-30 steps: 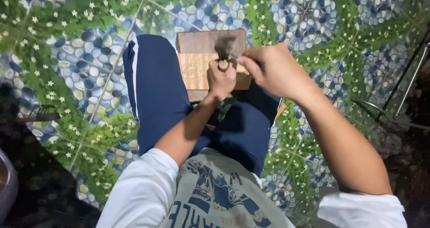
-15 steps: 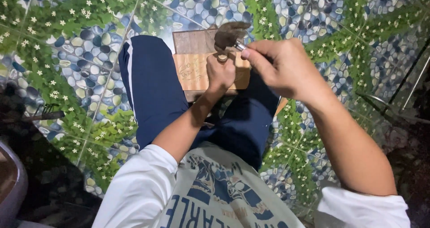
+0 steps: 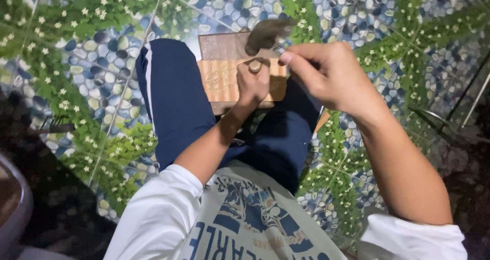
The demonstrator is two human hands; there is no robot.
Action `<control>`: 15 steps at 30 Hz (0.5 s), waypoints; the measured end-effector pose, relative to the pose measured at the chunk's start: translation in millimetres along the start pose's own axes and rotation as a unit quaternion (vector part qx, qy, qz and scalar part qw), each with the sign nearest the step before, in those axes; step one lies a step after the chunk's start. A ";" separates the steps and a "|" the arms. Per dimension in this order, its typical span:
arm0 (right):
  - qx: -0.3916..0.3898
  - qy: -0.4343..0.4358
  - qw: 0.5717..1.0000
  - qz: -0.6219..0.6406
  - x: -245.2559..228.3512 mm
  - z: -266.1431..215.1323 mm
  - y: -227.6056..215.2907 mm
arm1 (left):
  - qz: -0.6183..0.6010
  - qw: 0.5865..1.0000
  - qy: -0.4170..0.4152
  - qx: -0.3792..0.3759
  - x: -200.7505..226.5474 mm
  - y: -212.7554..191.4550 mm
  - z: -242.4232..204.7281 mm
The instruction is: Carving patterns into a wooden board using a hammer and a chisel while sitting on the floor.
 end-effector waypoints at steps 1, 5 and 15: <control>0.009 -0.003 1.000 -0.012 9.0 -1.1 3.7 | 0.011 1.000 0.006 -0.013 4.2 1.4 -2.0; 0.011 0.011 0.999 -0.028 22.6 3.1 2.5 | -0.003 1.000 0.006 -0.017 12.2 5.1 -8.5; -0.028 -0.051 0.997 -0.058 -2.9 0.2 0.4 | 0.043 0.995 0.094 -0.012 -7.9 18.6 1.9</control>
Point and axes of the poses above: each hand's wrist, its own z-axis towards the middle knuckle, its own y-axis out of the palm, x = y × z, the point moved 10 cm from there along z, towards the middle knuckle, and after that the axes turned 14 degrees about x, right-handed, at the moved point
